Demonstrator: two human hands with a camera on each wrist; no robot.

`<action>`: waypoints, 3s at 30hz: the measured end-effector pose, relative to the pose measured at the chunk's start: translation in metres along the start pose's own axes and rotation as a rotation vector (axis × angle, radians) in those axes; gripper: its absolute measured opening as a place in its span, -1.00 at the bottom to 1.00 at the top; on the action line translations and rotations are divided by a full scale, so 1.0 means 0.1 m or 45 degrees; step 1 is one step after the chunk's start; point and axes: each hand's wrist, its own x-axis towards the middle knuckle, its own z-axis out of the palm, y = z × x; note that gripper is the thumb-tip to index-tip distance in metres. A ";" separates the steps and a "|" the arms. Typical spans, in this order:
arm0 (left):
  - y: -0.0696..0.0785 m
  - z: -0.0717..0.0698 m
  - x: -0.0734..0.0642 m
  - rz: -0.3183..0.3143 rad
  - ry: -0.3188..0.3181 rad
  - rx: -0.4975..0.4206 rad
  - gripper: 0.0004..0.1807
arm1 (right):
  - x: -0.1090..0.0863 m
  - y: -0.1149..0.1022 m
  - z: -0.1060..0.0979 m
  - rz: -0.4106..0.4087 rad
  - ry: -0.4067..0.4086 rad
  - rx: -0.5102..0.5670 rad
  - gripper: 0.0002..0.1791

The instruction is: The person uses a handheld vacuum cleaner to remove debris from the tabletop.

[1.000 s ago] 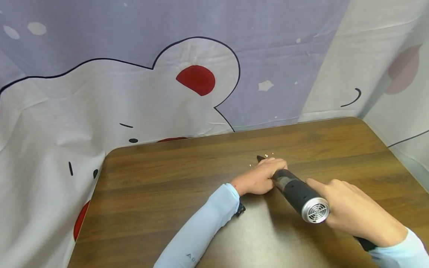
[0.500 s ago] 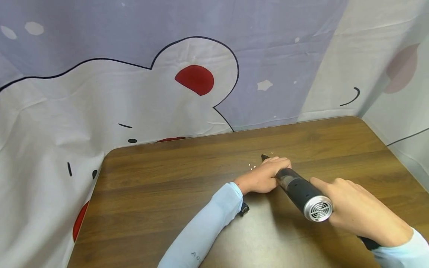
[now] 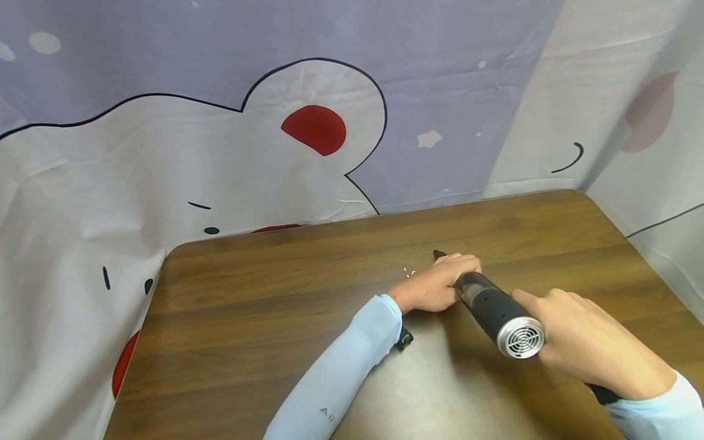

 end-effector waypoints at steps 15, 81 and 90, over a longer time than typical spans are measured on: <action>0.21 0.10 -0.03 -0.025 0.036 -0.011 -0.73 | -0.13 0.04 -0.08 0.018 -0.064 -0.035 -0.59; 0.71 0.20 -0.47 -0.259 0.118 0.140 -0.61 | -0.40 0.16 0.07 -0.281 -0.009 0.039 -0.42; 0.92 0.24 -0.61 -0.316 0.132 0.146 -0.61 | -0.46 0.19 0.08 -0.424 -0.060 0.219 -0.37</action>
